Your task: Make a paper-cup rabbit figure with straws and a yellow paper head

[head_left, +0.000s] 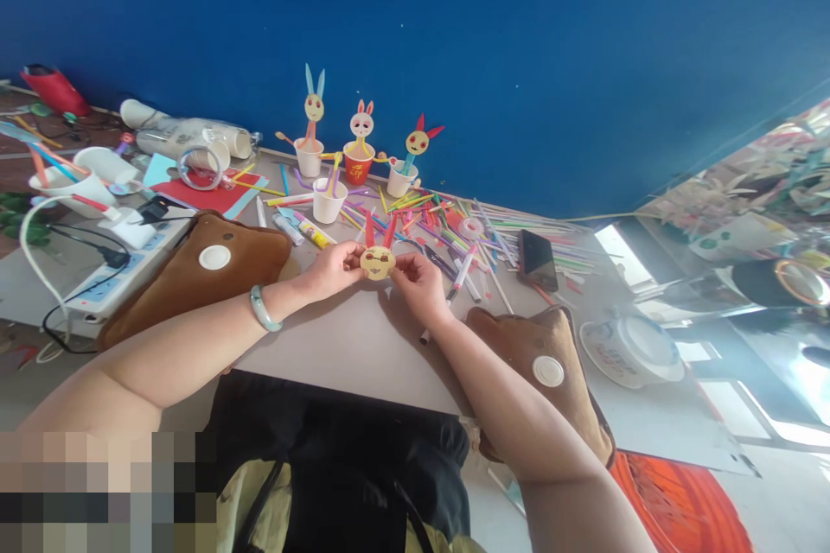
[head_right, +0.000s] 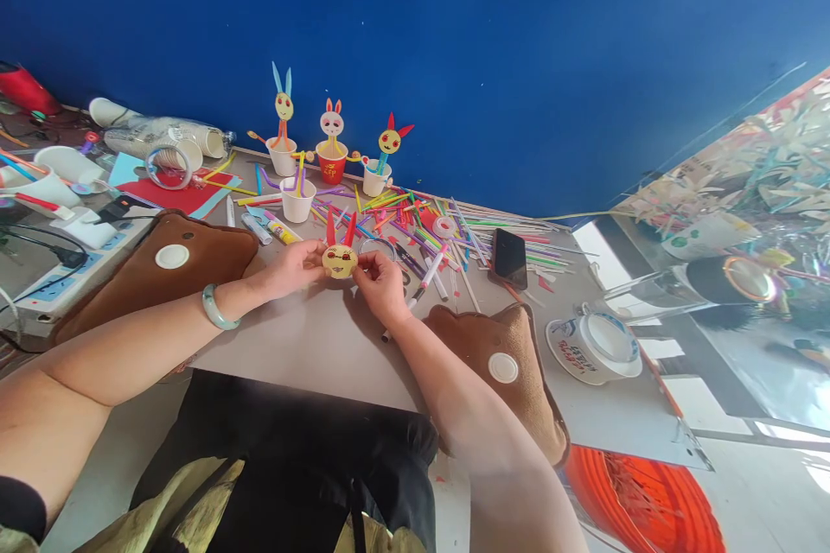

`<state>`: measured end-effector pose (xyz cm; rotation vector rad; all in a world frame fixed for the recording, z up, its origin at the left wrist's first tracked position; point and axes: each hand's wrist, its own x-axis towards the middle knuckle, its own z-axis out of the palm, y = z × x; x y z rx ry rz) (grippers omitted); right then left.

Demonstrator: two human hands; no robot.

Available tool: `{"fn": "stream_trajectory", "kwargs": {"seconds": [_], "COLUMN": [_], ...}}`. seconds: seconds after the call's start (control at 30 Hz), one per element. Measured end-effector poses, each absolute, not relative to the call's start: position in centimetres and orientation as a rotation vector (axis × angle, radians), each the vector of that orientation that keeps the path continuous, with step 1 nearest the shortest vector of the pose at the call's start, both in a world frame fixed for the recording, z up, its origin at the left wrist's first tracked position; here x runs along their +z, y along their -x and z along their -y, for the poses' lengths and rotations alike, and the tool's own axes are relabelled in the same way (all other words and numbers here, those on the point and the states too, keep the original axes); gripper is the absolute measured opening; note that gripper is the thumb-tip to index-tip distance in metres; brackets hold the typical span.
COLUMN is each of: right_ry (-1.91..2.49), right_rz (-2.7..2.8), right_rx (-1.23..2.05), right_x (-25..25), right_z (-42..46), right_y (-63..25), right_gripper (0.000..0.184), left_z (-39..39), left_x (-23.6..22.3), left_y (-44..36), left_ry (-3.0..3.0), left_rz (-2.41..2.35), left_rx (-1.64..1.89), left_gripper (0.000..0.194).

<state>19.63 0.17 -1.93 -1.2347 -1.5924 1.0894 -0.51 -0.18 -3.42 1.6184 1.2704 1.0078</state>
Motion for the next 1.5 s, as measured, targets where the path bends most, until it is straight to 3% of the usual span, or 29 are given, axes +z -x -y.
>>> {"fn": "stream_trajectory", "kwargs": {"seconds": [1.5], "right_ry": [1.221], "right_rz": [1.603], "right_rx": [1.062], "right_x": [-2.16], "right_z": [-0.36], "right_y": [-19.64], "right_gripper": [0.023], "left_z": [0.49], "left_x": [-2.95], "left_y": [0.4], "left_ry": [-1.657], "left_rz": [-1.261], "left_rx": [1.019], "left_gripper": [0.03]}}
